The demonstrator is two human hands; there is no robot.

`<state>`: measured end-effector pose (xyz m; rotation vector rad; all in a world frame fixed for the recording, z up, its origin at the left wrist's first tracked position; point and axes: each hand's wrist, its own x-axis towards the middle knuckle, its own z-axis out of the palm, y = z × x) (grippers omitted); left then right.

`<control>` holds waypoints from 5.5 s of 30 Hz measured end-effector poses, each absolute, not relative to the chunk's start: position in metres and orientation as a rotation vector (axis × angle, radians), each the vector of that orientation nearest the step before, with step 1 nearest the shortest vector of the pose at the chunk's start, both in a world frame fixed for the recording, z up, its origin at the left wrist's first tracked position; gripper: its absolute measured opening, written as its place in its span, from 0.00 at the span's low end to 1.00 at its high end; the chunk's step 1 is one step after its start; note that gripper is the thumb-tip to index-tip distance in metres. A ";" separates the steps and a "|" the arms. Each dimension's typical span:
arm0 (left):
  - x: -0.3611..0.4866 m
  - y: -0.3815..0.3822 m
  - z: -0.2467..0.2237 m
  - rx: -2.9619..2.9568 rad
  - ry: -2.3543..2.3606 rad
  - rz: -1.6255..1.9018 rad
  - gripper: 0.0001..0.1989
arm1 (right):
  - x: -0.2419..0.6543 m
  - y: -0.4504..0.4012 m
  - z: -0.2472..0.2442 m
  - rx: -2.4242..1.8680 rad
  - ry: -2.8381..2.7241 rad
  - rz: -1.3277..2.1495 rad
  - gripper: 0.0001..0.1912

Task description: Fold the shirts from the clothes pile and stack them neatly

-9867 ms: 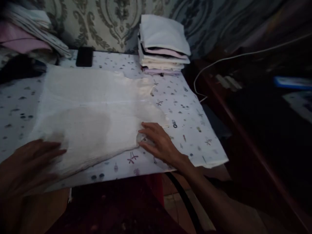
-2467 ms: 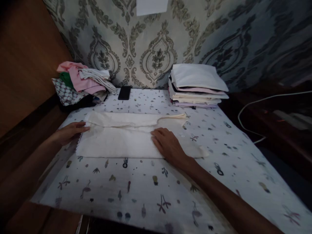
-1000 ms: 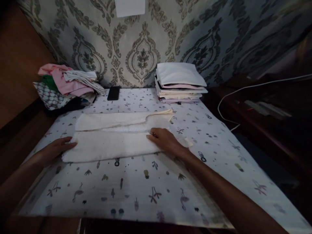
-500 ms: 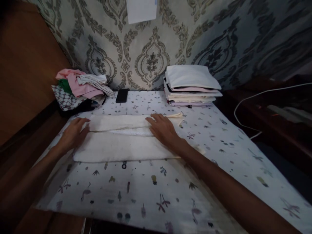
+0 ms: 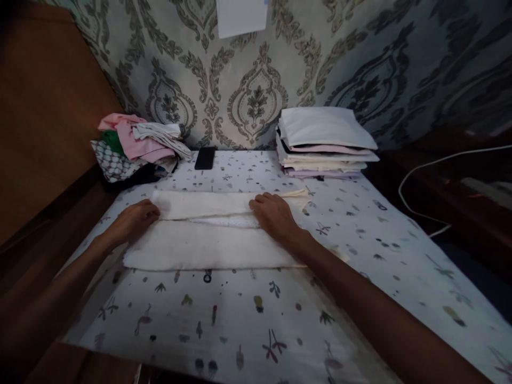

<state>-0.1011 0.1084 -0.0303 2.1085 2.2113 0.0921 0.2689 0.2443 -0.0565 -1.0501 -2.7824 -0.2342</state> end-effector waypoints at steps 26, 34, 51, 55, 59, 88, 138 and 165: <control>-0.061 0.134 -0.083 2.206 2.402 -0.045 0.33 | 0.164 0.234 -0.081 -1.369 -2.596 0.566 0.44; -0.063 0.136 -0.088 2.239 2.370 -0.057 0.36 | 0.240 0.262 -0.070 -1.624 -2.542 0.453 0.47; -0.070 0.138 -0.095 2.256 2.344 -0.046 0.37 | 0.380 0.325 -0.064 -1.603 -2.483 0.014 0.17; -0.074 0.138 -0.099 2.257 2.333 -0.005 0.37 | 0.383 0.327 -0.065 -1.592 -2.510 -0.057 0.16; -0.076 0.138 -0.099 2.228 2.328 -0.002 0.39 | 0.384 0.329 -0.066 -1.554 -2.581 -0.113 0.17; -0.059 0.136 -0.077 2.140 2.311 -0.054 0.41 | 0.389 0.296 -0.062 -1.588 -2.360 0.526 0.30; -0.039 0.076 -0.101 2.441 2.076 0.210 0.33 | 0.338 0.179 -0.078 -1.345 -2.623 0.340 0.37; -0.031 0.112 -0.064 2.312 2.154 0.117 0.32 | 0.214 0.215 -0.091 -1.220 -2.685 0.255 0.43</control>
